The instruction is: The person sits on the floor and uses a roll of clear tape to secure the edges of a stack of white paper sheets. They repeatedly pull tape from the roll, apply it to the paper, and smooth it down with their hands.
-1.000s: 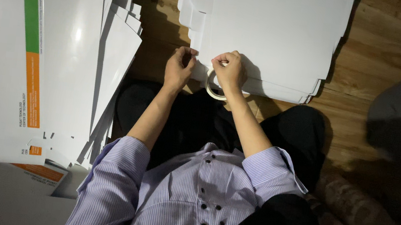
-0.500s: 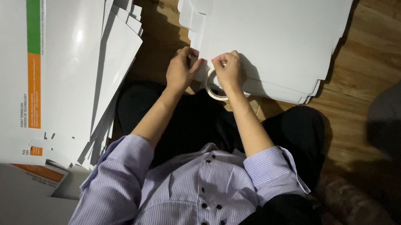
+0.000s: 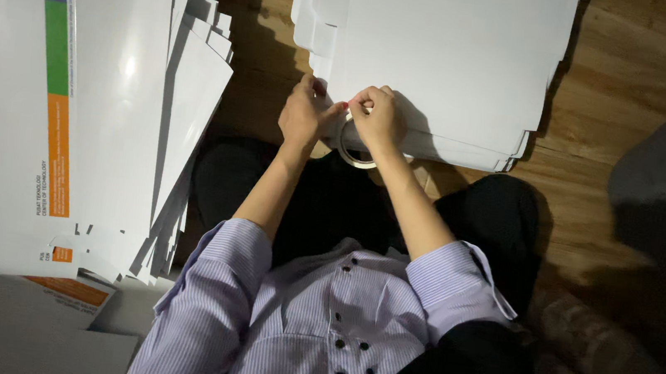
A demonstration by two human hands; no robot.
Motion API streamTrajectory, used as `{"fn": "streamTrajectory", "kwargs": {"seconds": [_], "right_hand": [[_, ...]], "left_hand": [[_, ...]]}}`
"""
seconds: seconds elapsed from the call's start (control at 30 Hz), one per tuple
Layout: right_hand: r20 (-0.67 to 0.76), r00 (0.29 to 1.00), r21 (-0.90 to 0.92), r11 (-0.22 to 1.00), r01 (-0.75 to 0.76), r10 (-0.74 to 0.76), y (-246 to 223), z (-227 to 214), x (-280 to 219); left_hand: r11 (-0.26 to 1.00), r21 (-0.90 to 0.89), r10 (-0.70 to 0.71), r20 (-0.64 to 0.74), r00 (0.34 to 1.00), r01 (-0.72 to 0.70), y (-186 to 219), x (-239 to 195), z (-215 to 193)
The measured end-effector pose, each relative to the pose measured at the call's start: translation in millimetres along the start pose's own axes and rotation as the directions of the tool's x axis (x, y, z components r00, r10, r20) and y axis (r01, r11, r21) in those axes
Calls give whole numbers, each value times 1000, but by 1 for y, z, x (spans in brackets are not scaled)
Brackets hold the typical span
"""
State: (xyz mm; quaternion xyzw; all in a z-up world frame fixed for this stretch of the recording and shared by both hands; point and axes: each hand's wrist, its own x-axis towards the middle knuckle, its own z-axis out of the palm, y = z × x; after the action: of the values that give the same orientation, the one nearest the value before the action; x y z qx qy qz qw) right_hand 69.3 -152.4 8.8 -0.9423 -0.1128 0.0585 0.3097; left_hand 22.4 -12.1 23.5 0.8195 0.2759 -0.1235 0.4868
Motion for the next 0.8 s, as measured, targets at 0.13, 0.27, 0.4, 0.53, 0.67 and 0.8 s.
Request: {"fn": "streamTrajectory", "kwargs": {"seconds": [0.13,0.27,0.4,0.53,0.67,0.8], "right_hand": [[95,992,105,992,76,-86,-6,-19,-2],[103,978,141,976,167,-182,10,-16,1],[95,976,35,980,194,-196,15,-19,2],[113,975,35,981,189,-192,30,-35,10],[285,951,46,993,111,-120,31,-62,15],[430,901,-15,997,75,-61,30,-108,23]], "left_hand": [[998,50,-49,-13,999,50,2,4,2],[993,105,-52,-35,998,56,-3,13,9],[987,152,-53,-9,999,54,-1,16,9],[968,231,-95,-13,995,96,-4,23,14],[979,194,-61,6,998,58,-4,20,9],[980,189,-74,29,997,67,0,17,4]]}}
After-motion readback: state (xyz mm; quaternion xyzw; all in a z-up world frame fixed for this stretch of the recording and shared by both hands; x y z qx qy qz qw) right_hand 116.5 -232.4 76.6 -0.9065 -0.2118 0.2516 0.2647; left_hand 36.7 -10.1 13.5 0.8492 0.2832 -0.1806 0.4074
